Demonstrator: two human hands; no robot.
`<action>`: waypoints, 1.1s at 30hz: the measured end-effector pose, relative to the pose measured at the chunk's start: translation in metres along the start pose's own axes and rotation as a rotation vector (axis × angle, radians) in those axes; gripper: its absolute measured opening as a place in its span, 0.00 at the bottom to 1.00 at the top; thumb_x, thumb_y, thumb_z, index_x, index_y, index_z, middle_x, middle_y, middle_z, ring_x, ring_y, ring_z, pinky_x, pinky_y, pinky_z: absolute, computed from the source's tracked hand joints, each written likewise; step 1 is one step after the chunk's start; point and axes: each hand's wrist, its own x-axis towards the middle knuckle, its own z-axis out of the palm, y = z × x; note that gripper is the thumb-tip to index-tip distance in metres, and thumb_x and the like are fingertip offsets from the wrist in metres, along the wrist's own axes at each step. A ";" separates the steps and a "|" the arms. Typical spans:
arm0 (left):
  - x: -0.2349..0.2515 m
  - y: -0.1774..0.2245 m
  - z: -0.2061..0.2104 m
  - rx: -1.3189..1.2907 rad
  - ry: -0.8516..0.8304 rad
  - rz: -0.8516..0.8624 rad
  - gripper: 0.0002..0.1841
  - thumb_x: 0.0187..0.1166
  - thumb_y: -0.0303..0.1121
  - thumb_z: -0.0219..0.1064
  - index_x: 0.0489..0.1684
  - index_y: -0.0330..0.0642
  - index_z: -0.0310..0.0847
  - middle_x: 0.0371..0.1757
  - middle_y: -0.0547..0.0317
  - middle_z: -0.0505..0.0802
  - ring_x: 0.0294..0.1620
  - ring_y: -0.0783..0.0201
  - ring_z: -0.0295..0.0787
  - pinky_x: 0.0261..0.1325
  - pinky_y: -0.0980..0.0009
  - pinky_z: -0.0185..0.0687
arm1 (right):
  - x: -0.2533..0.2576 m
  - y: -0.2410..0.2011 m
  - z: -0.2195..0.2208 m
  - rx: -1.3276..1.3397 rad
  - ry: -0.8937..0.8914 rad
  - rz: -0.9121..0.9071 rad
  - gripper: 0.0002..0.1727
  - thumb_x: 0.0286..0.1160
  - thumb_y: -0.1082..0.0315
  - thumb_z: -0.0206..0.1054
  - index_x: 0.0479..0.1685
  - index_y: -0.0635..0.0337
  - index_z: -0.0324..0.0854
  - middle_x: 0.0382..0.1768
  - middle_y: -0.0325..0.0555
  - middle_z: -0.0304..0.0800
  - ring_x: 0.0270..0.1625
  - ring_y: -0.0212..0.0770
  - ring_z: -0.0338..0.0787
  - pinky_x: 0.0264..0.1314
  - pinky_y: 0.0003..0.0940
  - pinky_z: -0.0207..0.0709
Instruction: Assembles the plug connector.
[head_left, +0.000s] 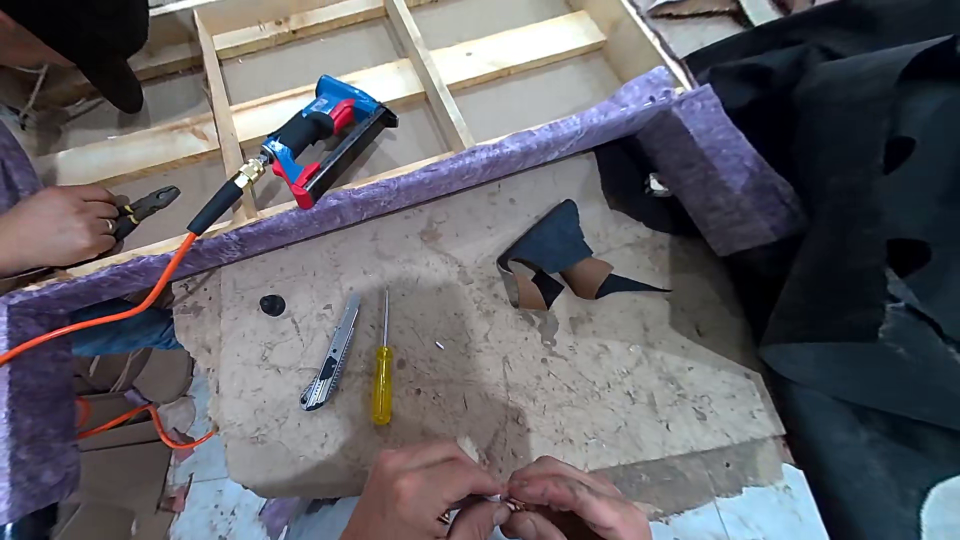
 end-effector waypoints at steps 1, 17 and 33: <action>-0.001 0.001 0.000 -0.004 0.007 -0.001 0.06 0.78 0.31 0.73 0.39 0.37 0.93 0.38 0.55 0.95 0.38 0.72 0.91 0.41 0.79 0.87 | 0.000 0.001 0.001 0.005 0.006 -0.005 0.10 0.76 0.66 0.76 0.53 0.48 0.91 0.47 0.30 0.95 0.44 0.24 0.94 0.45 0.19 0.90; -0.005 -0.005 0.006 0.091 0.106 0.147 0.05 0.76 0.28 0.71 0.37 0.37 0.92 0.36 0.55 0.94 0.37 0.71 0.90 0.39 0.79 0.87 | -0.008 0.002 0.021 0.133 0.126 0.060 0.09 0.79 0.65 0.73 0.54 0.50 0.93 0.46 0.32 0.95 0.42 0.25 0.93 0.44 0.20 0.90; 0.005 -0.017 -0.004 -0.311 -0.029 -0.121 0.11 0.79 0.34 0.70 0.36 0.35 0.92 0.33 0.60 0.91 0.31 0.78 0.82 0.33 0.82 0.77 | 0.012 0.002 0.002 -0.107 -0.016 -0.106 0.12 0.75 0.72 0.75 0.54 0.49 0.93 0.54 0.39 0.95 0.56 0.34 0.94 0.57 0.29 0.92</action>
